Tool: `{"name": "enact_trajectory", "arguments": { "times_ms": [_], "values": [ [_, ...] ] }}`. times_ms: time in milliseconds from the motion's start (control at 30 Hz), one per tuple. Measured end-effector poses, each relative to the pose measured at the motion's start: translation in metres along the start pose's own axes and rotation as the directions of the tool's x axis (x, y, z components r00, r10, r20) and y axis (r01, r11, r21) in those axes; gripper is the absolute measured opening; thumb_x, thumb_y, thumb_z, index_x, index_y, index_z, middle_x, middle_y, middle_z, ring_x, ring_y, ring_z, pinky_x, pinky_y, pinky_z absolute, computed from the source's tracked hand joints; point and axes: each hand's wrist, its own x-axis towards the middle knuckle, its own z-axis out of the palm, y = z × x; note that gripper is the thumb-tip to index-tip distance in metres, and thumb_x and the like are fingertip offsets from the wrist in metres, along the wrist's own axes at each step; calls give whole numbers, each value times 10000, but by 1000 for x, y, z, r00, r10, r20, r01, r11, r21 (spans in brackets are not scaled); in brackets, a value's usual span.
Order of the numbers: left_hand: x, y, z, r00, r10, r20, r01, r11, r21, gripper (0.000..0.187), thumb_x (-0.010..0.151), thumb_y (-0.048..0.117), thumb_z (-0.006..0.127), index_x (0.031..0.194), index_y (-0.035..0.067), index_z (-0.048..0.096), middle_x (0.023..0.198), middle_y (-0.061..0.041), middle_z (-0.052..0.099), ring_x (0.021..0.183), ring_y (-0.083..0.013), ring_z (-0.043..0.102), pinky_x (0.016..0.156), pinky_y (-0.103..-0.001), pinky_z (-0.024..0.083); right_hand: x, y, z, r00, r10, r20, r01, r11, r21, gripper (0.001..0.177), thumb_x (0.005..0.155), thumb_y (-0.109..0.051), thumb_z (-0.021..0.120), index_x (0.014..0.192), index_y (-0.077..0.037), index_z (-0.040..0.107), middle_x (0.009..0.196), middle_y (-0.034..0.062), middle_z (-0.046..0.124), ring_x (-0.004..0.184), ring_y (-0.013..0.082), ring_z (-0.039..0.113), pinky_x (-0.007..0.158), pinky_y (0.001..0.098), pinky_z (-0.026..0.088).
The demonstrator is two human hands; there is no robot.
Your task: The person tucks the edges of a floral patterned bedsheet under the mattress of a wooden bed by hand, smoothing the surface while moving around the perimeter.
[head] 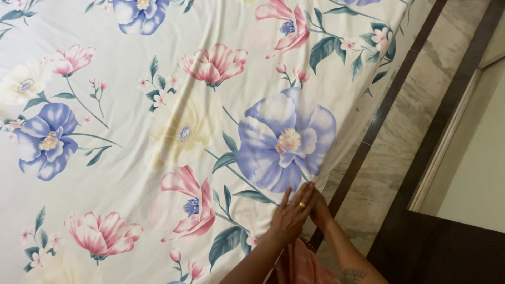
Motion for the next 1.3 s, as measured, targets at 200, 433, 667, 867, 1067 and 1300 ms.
{"name": "enact_trajectory", "arguments": {
  "times_ms": [200, 433, 667, 867, 1067, 1300],
  "values": [
    [6, -1, -17, 989, -89, -121, 80, 993, -83, 674, 859, 102, 556, 1525, 21, 491, 1705, -88, 278, 1565, -276, 275, 1266, -512, 218, -12, -15, 38, 993, -40, 108, 0, 938, 346, 635, 1046, -544, 387, 1414, -37, 488, 1361, 161, 559, 1222, 272, 567, 1015, 412, 505],
    [6, -2, -3, 990, -60, -129, 57, 998, -24, 607, 915, 131, 521, 1515, 41, 519, 1705, -87, 284, 1565, -284, 295, 1262, -471, 256, 47, -6, 15, 999, 35, 38, -37, 998, 54, 613, 1069, -492, 441, 1376, 22, 570, 1233, 217, 617, 1040, 304, 586, 871, 451, 519],
    [5, -5, 11, 991, -71, -116, 67, 997, -35, 499, 933, 129, 506, 1424, 73, 579, 1704, -82, 269, 1565, -295, 257, 1253, -502, 233, 27, -35, 2, 842, -368, -393, 46, 776, -629, 624, 917, -352, 692, 1453, -112, 482, 1372, 161, 511, 1184, 280, 529, 933, 439, 508],
    [1, -5, 22, 992, -85, -93, 83, 996, -35, 503, 938, 132, 506, 1431, 107, 598, 1713, -60, 261, 1575, -281, 251, 1258, -497, 220, 31, -12, -9, 956, -85, -280, -2, 955, -296, 450, 918, -178, 660, 1347, -58, 595, 1219, 163, 663, 1006, 254, 640, 832, 397, 553],
    [2, -5, 22, 994, -81, -73, 82, 997, 12, 511, 955, 159, 490, 1454, 95, 582, 1716, -67, 251, 1577, -280, 251, 1262, -491, 214, 58, -6, -25, 854, -339, -395, 151, 888, -434, 236, 909, -27, 726, 1116, 85, 709, 939, 126, 724, 801, 197, 662, 709, 320, 544],
    [-1, -7, 24, 996, -74, -56, 74, 997, 7, 499, 953, 154, 486, 1437, 87, 587, 1715, -70, 262, 1579, -279, 255, 1263, -492, 212, 41, -29, 7, 957, -176, -232, 206, 972, 113, 384, 1060, -246, 494, 1281, 30, 646, 1149, 109, 694, 1008, 212, 651, 861, 341, 530]
  ]
}}
